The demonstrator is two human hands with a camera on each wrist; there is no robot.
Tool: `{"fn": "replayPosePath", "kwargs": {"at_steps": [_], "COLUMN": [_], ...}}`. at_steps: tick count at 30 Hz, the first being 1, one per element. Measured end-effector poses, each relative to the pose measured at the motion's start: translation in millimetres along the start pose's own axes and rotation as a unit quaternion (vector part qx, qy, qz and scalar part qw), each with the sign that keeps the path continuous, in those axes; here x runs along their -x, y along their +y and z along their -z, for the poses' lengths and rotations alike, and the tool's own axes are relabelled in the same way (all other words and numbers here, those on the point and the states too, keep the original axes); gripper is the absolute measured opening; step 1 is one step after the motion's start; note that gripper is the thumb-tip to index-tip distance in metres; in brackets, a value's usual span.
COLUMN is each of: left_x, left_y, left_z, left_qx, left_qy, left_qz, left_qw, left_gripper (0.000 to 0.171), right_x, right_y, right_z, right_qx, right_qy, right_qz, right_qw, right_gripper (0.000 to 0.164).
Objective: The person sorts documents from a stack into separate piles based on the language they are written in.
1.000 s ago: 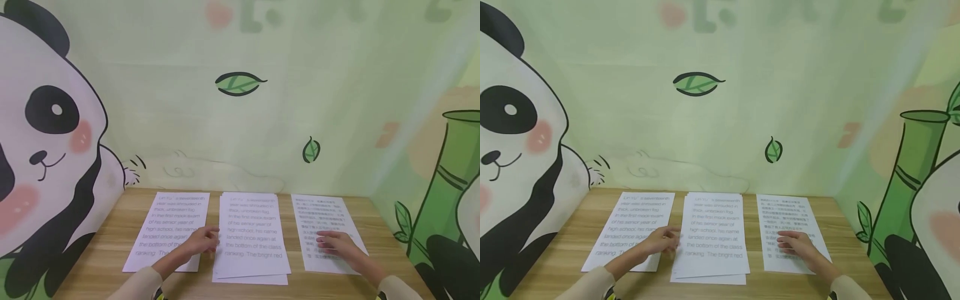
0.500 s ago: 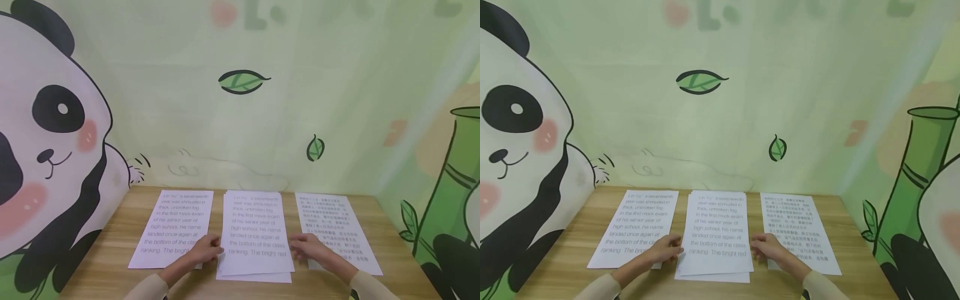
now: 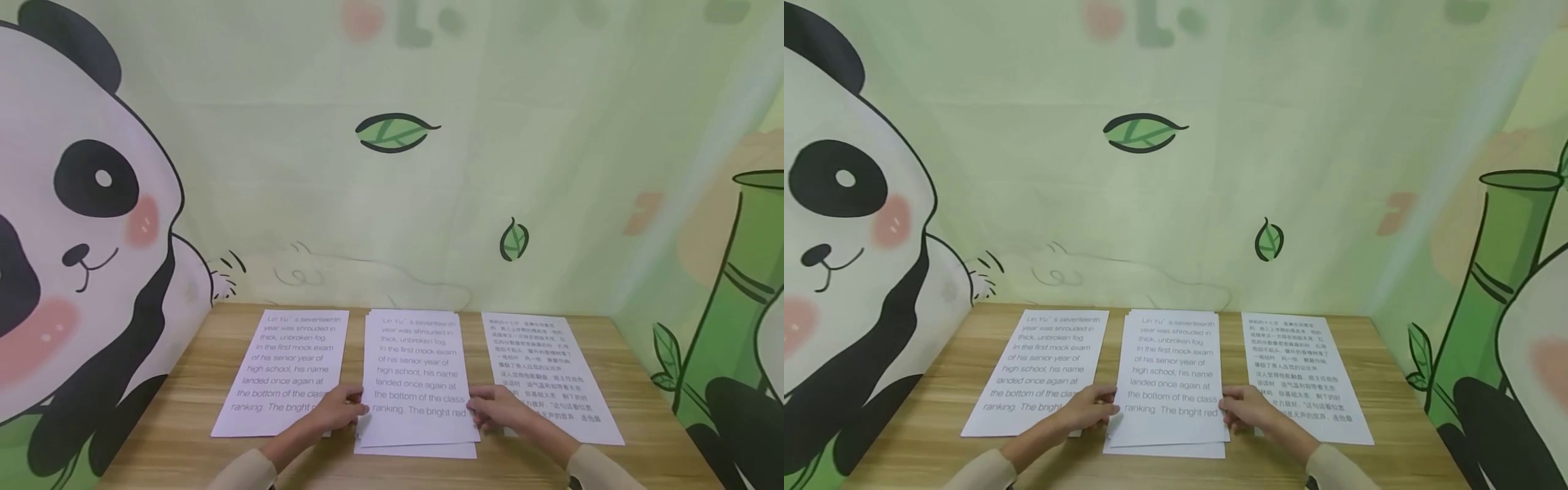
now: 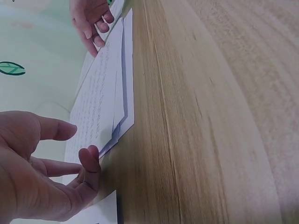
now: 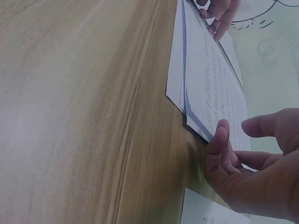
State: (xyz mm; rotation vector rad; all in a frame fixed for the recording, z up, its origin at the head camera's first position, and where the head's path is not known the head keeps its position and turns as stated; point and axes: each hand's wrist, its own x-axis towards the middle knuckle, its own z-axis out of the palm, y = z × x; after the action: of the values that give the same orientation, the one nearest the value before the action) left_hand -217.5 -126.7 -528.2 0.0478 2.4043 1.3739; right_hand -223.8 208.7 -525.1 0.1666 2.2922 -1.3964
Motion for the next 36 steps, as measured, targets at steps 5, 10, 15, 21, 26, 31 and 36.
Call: {"fn": "replayPosePath", "kwargs": {"at_steps": [5,10,15,21,26,31,36], "left_x": [2.6,1.9,-2.8,-9.2,-9.5,-9.5,-8.2], "left_y": [1.3,0.8,-1.9,2.3,0.8,-3.6,-6.7], "left_z": [0.4,-1.2,-5.3,-6.8,-6.7,-8.8,-9.6], "left_qx": [0.006,0.038,0.089,0.118,0.132,0.152,0.159], "left_qy": [0.01,0.045,0.082,0.101,0.091,0.075,0.065], "left_qz": [0.001,-0.02,-0.027,0.003,0.001,0.01,0.012], "left_qw": [0.9999,0.9981,0.9923,0.988,0.9871,0.9855,0.985], "left_gripper": [0.059,0.045,0.035,0.04,0.039,0.041,0.042], "right_x": [2,4,4,-4,-10,-12,-11], "right_y": [0,-2,-1,3,1,-1,-1], "right_z": [-1,-3,-3,2,1,-1,-5], "right_qx": [0.015,0.016,-0.033,-0.116,-0.121,-0.098,-0.092], "right_qy": [0.022,0.054,0.051,0.009,0.026,0.029,0.032], "right_qz": [-0.001,0.012,0.036,0.045,0.023,0.005,-0.009], "right_qw": [1.0,0.998,0.998,0.992,0.992,0.995,0.995], "right_gripper": [0.045,0.043,0.044,0.053,0.055,0.05,0.049]}}
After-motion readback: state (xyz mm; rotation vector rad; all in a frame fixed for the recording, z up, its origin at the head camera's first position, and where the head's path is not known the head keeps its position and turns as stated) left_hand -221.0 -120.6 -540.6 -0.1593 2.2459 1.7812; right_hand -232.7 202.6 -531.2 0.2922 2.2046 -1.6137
